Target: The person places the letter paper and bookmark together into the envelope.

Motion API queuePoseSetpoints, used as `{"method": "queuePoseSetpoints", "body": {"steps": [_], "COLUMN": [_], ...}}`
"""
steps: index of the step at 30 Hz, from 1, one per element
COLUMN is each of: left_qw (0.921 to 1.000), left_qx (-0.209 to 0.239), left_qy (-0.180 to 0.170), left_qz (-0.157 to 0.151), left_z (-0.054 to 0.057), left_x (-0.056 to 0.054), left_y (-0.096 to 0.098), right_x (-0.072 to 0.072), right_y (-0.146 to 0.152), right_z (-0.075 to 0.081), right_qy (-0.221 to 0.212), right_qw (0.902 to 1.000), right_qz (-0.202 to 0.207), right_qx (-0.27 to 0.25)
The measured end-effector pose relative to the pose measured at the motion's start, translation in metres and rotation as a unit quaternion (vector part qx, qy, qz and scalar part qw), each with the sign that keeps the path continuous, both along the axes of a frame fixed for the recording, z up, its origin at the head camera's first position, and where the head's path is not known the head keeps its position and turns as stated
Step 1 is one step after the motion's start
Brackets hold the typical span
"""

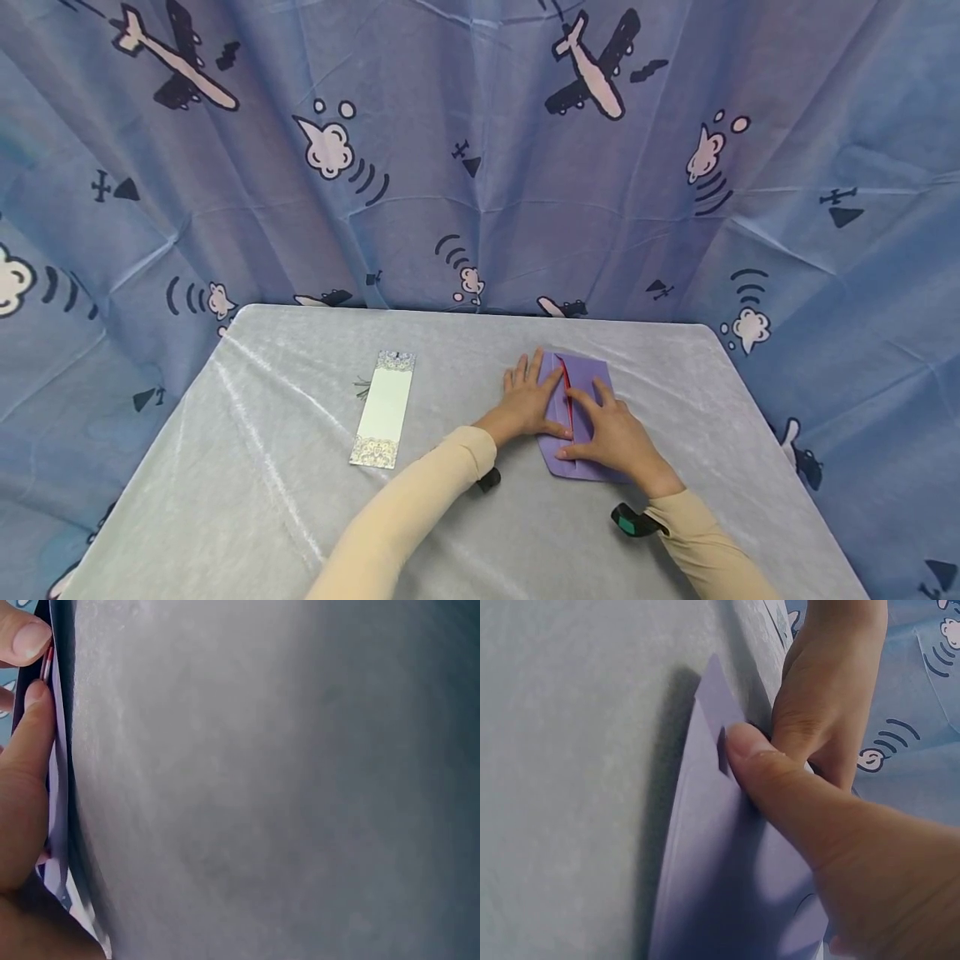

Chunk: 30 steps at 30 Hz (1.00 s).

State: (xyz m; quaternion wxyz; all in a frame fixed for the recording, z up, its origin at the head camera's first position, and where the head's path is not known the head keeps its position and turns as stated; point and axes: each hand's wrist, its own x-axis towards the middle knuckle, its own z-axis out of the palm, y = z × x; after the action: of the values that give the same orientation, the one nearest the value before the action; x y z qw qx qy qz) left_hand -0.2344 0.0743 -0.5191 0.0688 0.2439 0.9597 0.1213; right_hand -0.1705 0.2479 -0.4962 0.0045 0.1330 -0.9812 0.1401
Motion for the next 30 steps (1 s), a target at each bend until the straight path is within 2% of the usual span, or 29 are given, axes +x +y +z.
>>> {"method": "queuePoseSetpoints", "body": {"steps": [9,21,30], "left_qw": [1.0,0.9998,0.9998], "left_qx": [-0.006,-0.021,0.008], "left_qy": [0.003,-0.004,-0.009], "left_qz": [0.001,0.004,-0.013], "left_z": [0.004,0.003,0.005], "left_x": [0.003,0.004,0.007], "left_y": [0.0,-0.002,-0.014], "right_x": [0.0,0.0,0.0], "right_y": [0.001,-0.001,-0.001], "right_z": [-0.001,-0.004,-0.006], "right_qy": [0.005,0.004,0.016], "right_qw": [1.0,0.9999,0.9998], "right_qz": [0.004,0.004,0.005], "right_qx": [-0.002,-0.012,-0.013]}}
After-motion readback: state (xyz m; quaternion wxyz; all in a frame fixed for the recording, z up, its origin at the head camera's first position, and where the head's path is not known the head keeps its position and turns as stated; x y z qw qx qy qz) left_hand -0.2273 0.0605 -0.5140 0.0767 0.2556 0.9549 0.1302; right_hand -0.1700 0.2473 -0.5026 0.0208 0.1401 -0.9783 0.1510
